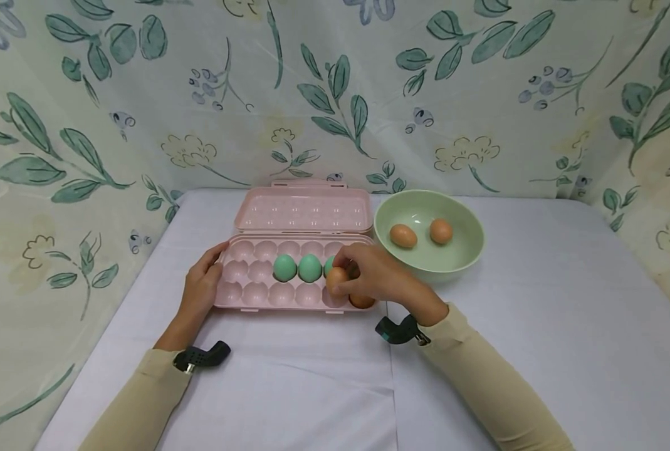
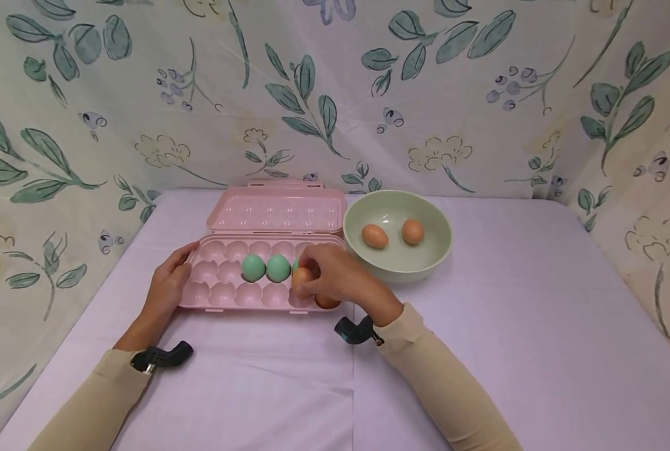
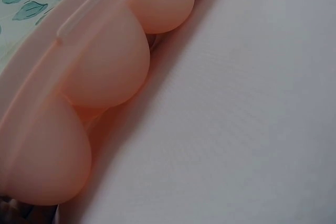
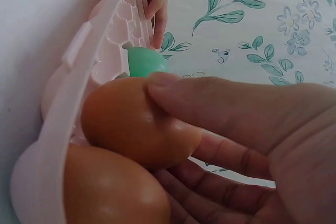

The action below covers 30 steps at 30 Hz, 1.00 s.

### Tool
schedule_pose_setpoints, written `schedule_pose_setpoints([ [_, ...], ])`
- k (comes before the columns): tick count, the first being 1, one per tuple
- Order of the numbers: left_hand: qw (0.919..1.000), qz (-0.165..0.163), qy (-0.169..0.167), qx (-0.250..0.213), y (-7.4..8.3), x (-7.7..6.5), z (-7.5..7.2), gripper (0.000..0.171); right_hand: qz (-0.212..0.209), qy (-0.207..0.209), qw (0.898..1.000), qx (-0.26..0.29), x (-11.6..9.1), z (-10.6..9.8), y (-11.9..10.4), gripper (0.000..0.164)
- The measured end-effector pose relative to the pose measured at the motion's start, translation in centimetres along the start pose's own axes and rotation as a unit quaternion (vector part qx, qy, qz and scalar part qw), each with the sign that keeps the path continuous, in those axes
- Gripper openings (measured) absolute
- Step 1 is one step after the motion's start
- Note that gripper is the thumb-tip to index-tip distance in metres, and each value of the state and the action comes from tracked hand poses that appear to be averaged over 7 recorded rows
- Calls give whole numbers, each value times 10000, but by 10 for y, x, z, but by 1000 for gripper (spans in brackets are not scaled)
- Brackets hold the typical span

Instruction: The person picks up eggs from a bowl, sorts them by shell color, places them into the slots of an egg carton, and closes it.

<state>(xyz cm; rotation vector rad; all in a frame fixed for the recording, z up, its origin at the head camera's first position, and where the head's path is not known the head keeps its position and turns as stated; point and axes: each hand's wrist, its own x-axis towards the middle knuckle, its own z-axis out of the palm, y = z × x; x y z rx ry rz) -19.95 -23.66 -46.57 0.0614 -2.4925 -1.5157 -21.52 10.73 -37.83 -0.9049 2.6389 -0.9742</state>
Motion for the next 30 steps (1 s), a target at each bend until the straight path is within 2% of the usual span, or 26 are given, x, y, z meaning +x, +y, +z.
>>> schedule_pose_setpoints([
  [10,10000,8,-10,25,0,1,0,46,-68,-46,9996,-265,-1,0,-2,29],
  [18,10000,28,23,-7,1,0,1,46,-30,-182,9995,-251,0,3,-2,28],
  [25,10000,31,23,38,-1,1,1,46,-250,-119,9996,-63,1,3,-1,21],
  [30,10000,44,12,59,-1,1,1,46,-339,-143,9993,-37,2,2,1,22],
])
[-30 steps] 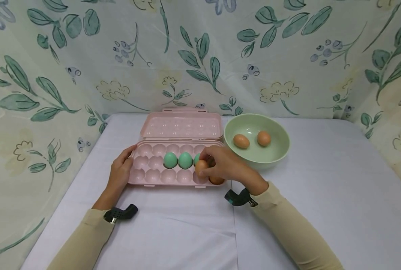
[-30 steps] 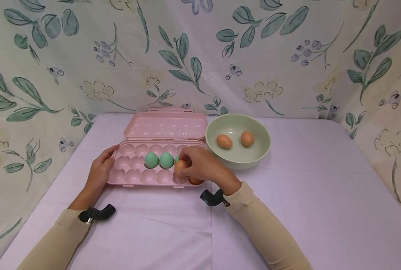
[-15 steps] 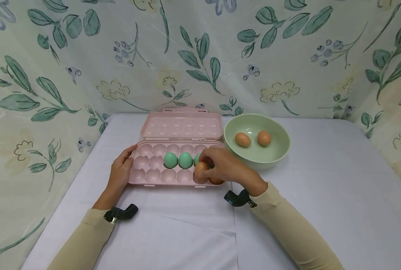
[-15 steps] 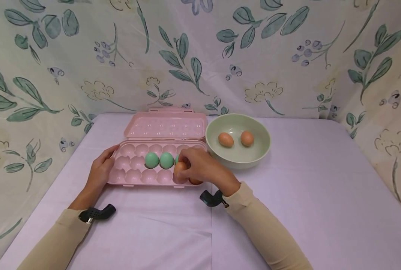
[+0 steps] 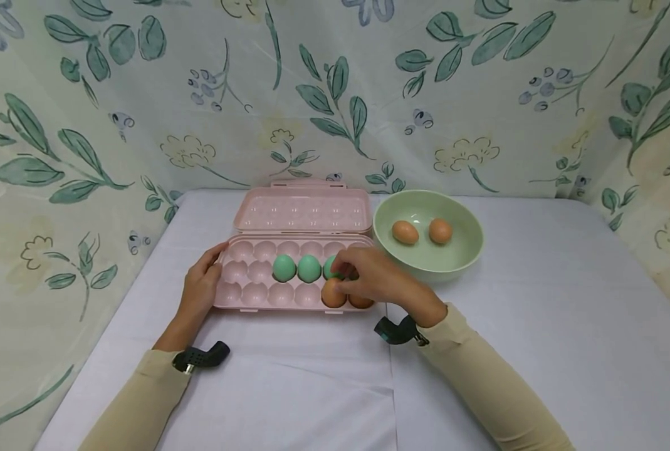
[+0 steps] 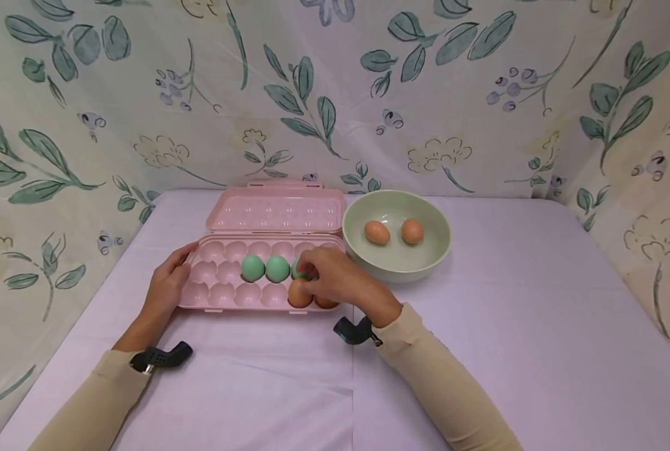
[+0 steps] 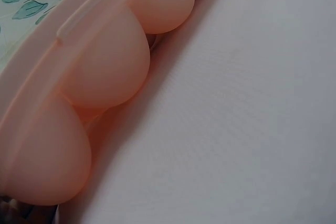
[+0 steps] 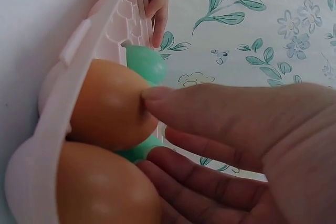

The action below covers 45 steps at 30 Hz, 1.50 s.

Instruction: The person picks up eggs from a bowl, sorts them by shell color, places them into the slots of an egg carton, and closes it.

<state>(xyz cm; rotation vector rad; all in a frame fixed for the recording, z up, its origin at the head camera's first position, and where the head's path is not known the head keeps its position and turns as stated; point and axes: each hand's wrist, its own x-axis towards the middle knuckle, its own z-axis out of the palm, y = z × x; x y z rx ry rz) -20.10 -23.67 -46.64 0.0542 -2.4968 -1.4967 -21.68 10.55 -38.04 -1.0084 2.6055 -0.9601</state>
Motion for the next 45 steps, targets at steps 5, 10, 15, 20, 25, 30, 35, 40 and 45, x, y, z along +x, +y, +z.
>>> schedule_pose_setpoints([
  [5,10000,-14,31,-12,0,1,-1,46,62,-53,9998,167,0,-5,0,26],
  [10,10000,-5,20,3,0,1,0,46,202,40,9993,327,-6,-13,1,27],
  [15,10000,30,12,-36,1,0,1,46,289,328,9987,266,-10,-27,5,26],
  [20,10000,-69,12,-8,-1,-1,2,46,453,726,9963,101,-13,-42,16,22],
  [25,9999,-122,-11,73,-1,-2,1,46,665,1104,9916,96,-18,-55,28,24],
  [30,9999,-84,32,69,2,-1,0,46,770,1405,9869,169,-21,-68,44,27],
  [35,10000,-50,27,74,3,0,-1,46,985,1608,9815,336,-22,-70,62,30],
  [40,10000,-12,18,85,0,0,0,46,1136,1684,9783,397,-21,-69,73,31],
  [45,10000,22,23,79,-3,-1,-1,46,1327,1691,9754,487,-21,-68,81,37],
])
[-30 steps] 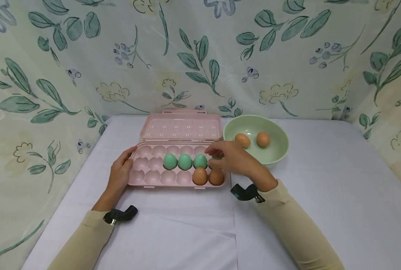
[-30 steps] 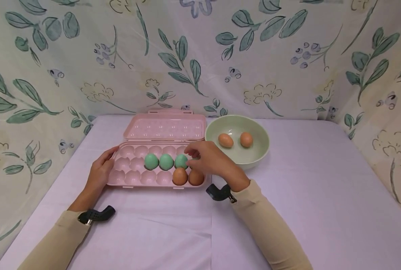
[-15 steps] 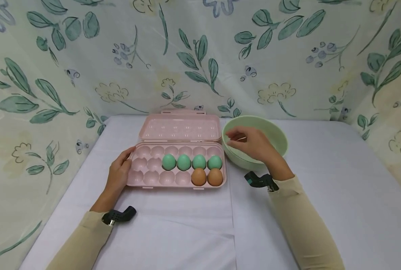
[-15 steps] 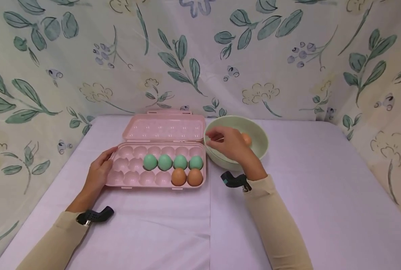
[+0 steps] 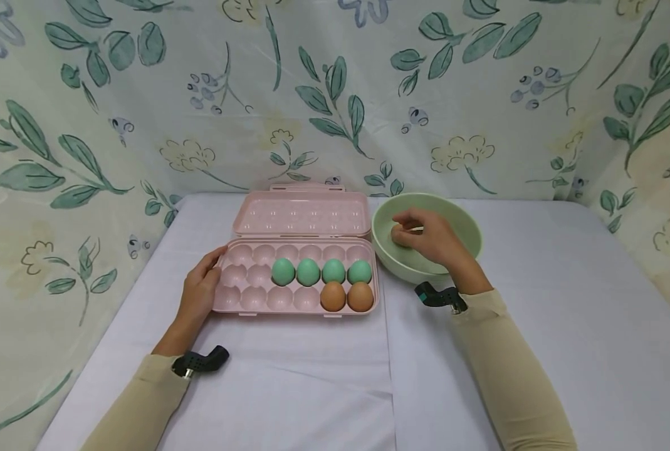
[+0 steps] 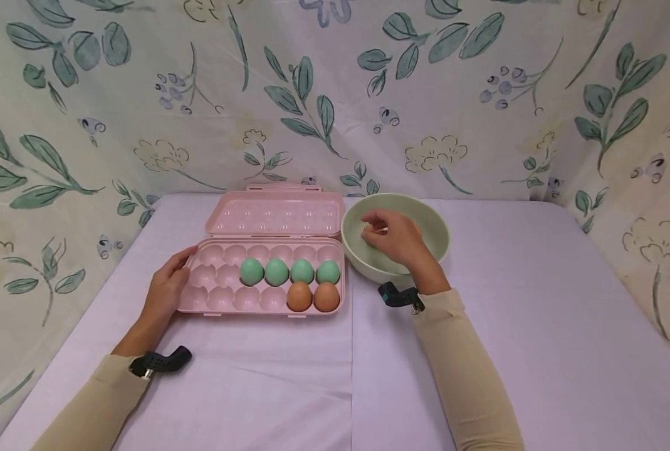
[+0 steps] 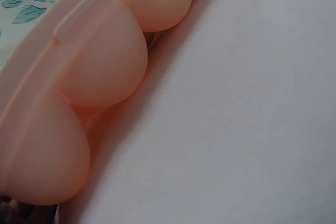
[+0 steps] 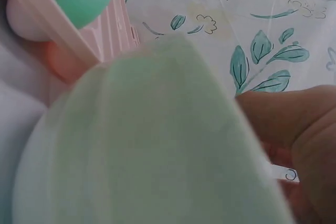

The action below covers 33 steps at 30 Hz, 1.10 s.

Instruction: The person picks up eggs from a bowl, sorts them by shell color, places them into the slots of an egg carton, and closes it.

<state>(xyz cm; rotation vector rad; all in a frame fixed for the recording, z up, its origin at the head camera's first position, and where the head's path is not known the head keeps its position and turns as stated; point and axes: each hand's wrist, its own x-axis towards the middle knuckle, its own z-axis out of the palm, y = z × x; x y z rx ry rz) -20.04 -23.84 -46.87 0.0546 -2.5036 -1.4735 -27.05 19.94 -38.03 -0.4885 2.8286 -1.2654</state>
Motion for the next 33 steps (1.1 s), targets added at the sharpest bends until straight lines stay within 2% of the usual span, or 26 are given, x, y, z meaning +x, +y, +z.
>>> schedule_pose_setpoints([
  [11,10000,-24,-12,-39,2,-2,2,46,211,150,9997,1,2,1,18,43],
  [18,10000,-16,-7,-37,2,1,2,45,190,85,9994,-263,6,3,19,41],
  [33,9998,-148,-65,-110,8,3,2,45,477,-520,9955,-632,12,-2,21,39],
])
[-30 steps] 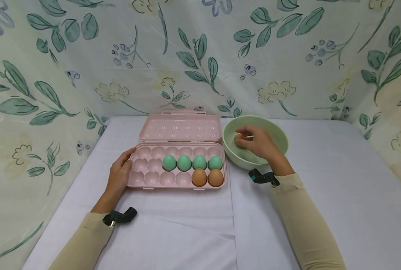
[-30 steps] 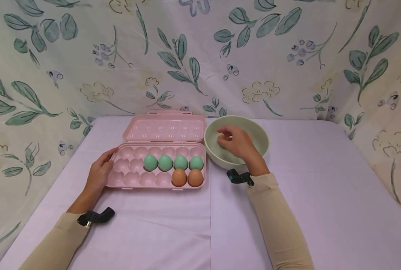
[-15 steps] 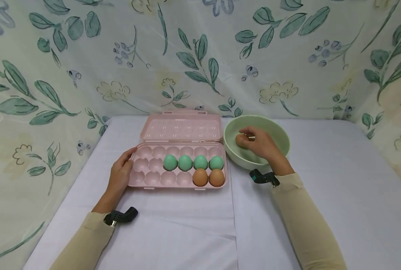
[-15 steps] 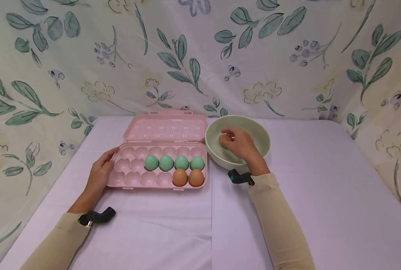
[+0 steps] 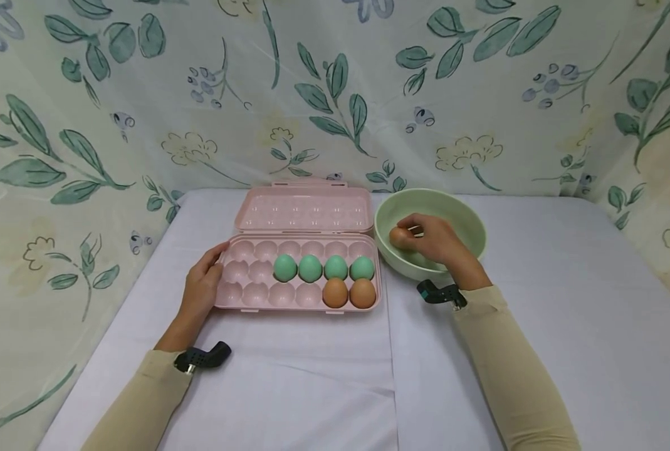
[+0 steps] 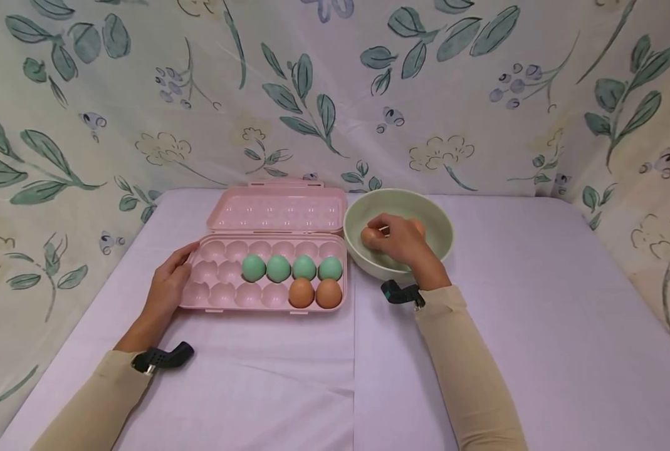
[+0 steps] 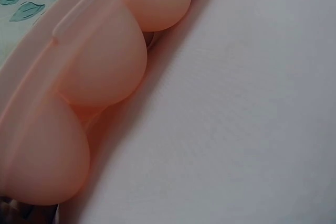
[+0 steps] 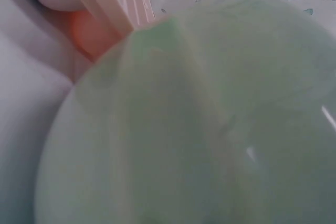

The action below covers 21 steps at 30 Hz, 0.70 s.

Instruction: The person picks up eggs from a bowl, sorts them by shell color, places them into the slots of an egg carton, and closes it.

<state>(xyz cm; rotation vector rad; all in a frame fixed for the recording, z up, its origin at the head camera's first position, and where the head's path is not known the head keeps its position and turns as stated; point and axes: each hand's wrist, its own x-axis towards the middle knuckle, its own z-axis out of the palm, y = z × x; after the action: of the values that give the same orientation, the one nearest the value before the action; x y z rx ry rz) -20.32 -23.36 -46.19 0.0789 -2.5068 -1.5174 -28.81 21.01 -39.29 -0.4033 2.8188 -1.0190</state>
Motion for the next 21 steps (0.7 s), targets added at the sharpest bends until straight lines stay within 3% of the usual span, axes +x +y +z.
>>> schedule_pose_setpoints([
  [4,10000,-22,12,-13,0,1,0,45,-58,-169,9998,39,1,2,0,35],
  [11,10000,-1,30,88,0,0,0,45,-708,-285,9968,236,2,7,2,33],
  [21,9999,-104,-1,-32,1,1,-1,46,-582,-283,9979,104,2,4,-1,35],
])
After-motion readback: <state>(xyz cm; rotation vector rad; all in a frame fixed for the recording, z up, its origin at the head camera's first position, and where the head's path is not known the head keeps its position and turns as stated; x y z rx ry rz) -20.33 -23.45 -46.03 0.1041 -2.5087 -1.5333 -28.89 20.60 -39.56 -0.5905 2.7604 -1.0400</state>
